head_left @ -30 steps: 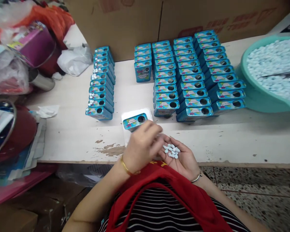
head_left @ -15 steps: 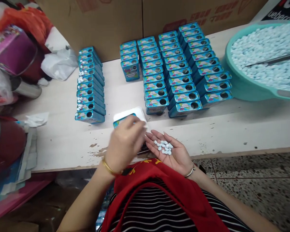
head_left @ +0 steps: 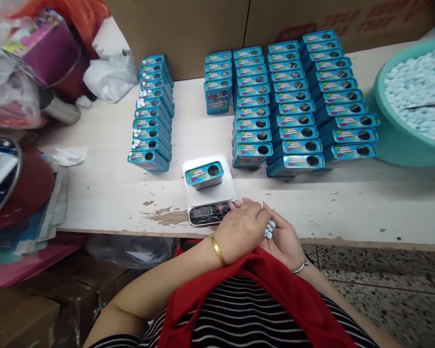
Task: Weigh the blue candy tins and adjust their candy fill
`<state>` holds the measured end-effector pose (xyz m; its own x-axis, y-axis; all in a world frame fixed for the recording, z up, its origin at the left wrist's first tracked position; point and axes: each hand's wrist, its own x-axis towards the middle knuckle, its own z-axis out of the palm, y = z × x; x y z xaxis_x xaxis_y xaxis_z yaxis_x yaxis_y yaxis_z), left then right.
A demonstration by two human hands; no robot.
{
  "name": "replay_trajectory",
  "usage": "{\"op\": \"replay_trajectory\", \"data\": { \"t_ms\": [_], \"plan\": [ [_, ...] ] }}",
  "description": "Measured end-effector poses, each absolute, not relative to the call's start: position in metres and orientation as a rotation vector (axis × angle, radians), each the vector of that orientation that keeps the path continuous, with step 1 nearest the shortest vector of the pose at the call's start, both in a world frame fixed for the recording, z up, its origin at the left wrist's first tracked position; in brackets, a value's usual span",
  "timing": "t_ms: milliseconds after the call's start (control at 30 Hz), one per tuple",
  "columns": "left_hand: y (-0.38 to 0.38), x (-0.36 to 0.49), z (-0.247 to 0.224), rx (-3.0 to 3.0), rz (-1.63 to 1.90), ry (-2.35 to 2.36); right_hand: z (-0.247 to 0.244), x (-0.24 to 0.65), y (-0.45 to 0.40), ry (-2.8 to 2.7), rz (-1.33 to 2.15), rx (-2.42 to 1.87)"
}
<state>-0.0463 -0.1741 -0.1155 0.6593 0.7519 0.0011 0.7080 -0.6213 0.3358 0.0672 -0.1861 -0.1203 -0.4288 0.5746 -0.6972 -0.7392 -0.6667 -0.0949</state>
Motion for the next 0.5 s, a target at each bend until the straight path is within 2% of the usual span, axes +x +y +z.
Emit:
{"op": "replay_trajectory", "data": {
  "t_ms": [300, 500],
  "plan": [
    [-0.175, -0.050, -0.123, 2.566, 0.355, 1.171, -0.119, 0.065, -0.185, 0.335, 2.123, -0.920],
    [-0.160, -0.078, -0.088, 2.372, 0.852, 1.138, -0.127, 0.064, -0.182, 0.342, 2.066, -0.762]
  ]
}}
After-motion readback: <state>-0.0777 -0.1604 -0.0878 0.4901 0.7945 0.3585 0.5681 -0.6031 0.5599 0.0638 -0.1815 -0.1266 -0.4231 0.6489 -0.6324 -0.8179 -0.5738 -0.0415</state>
